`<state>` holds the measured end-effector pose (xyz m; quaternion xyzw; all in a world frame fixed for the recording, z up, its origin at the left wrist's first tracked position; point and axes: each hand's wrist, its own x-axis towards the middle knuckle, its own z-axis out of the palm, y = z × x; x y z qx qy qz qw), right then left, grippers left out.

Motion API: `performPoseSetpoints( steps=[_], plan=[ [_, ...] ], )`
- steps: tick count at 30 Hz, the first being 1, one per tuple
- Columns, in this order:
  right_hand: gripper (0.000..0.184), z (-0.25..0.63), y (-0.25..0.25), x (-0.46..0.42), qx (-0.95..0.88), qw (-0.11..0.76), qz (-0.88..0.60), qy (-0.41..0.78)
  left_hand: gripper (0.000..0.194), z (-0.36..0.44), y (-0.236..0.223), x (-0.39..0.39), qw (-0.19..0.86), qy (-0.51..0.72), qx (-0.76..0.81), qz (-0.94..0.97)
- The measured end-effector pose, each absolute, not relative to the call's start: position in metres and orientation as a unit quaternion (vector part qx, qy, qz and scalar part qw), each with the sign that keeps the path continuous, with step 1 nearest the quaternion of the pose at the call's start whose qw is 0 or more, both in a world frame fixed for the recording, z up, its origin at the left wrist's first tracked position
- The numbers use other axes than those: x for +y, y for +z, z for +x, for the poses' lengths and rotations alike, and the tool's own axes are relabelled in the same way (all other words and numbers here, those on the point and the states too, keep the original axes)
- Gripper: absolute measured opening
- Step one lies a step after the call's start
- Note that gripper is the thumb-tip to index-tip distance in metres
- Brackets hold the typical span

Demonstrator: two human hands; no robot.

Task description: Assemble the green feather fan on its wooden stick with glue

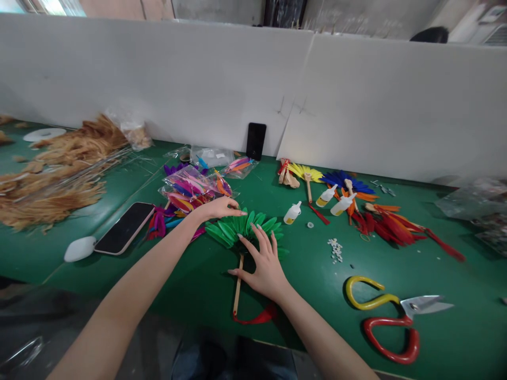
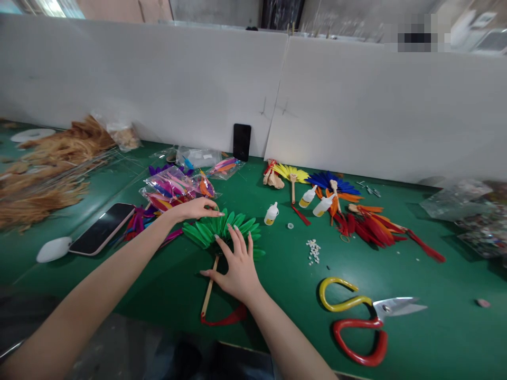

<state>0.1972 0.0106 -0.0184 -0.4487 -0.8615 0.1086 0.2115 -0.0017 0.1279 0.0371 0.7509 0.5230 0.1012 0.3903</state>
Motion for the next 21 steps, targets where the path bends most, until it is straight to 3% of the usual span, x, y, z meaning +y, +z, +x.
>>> performPoseSetpoints(
  steps=[13, 21],
  plan=[
    [0.100, 0.197, -0.020, 0.009, -0.841, 0.241, -0.469, 0.121, 0.041, -0.005, 0.037, 0.152, 0.278, 0.119, 0.518, 0.800],
    [0.101, 0.196, -0.021, 0.010, -0.841, 0.238, -0.471, 0.123, 0.039, 0.002, 0.037, 0.148, 0.276, 0.136, 0.518, 0.798]
  ],
)
